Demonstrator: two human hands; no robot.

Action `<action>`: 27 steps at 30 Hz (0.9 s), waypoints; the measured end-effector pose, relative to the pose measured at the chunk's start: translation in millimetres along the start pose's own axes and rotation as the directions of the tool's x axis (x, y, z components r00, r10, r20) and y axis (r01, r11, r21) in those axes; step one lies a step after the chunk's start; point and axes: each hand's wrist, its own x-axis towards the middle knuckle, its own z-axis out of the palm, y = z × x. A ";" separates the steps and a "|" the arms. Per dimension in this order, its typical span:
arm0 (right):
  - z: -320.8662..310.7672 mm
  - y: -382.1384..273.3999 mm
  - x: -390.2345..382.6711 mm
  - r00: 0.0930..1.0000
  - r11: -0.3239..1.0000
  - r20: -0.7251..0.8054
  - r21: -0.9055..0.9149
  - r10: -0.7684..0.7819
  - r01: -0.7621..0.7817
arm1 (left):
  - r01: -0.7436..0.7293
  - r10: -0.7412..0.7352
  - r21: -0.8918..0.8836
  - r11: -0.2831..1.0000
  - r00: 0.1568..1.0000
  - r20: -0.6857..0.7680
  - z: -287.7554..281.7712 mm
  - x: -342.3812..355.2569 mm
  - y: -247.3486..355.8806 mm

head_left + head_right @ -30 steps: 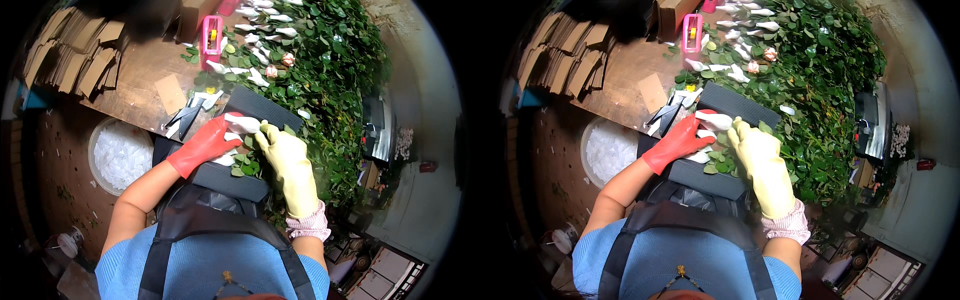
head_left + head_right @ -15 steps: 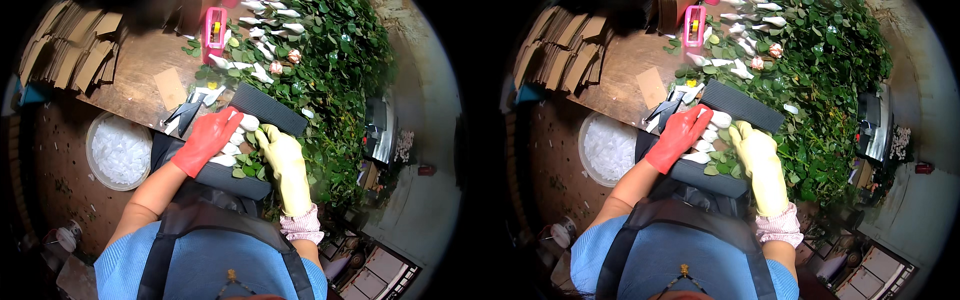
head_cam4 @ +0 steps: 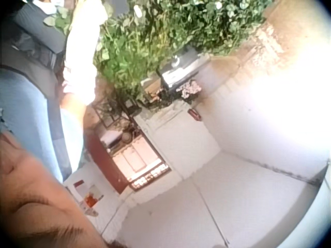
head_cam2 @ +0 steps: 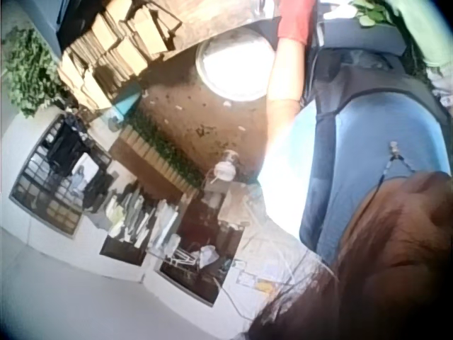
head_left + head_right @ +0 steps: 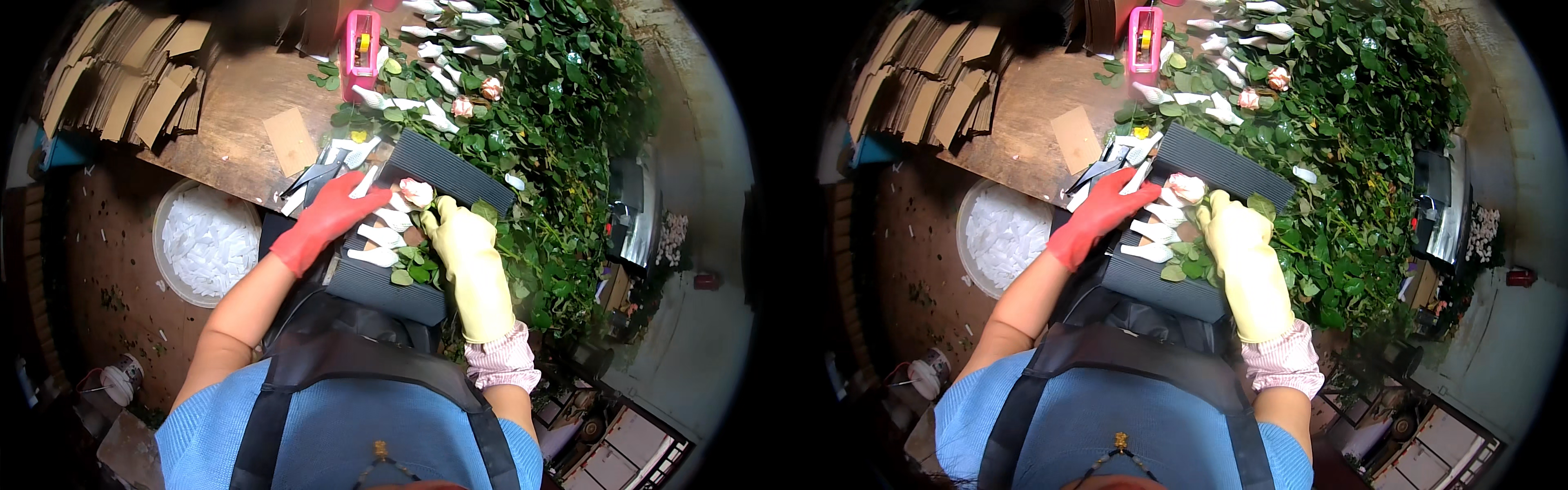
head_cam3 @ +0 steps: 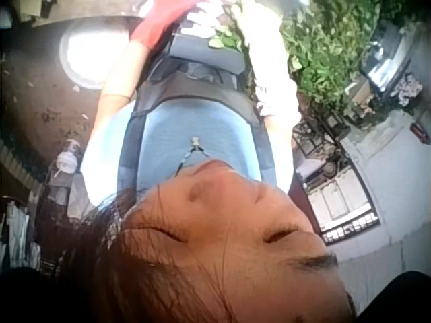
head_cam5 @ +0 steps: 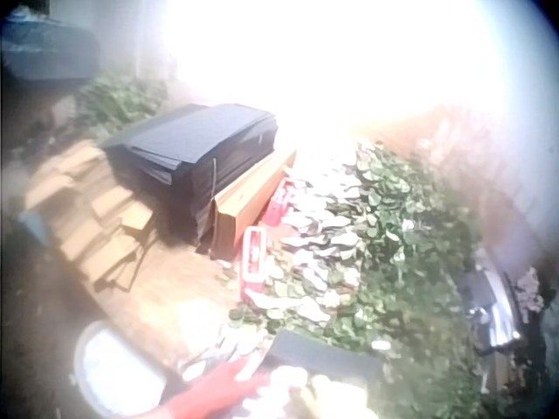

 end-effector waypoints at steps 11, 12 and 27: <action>20.5 5.3 6.2 0.996 0.999 -0.086 -0.018 0.033 -0.035 | 0.057 -0.057 0.006 0.998 0.979 0.198 3.5 2.0 1.8; 19.5 4.9 5.9 0.997 0.999 -0.074 -0.014 0.035 -0.036 | 0.015 -0.003 -0.055 0.998 0.976 0.216 5.9 0.9 -1.0; -19.6 6.5 -15.5 0.998 0.962 0.063 0.273 -0.033 0.015 | -0.184 0.191 0.081 0.980 0.978 -0.087 -64.8 -35.2 6.1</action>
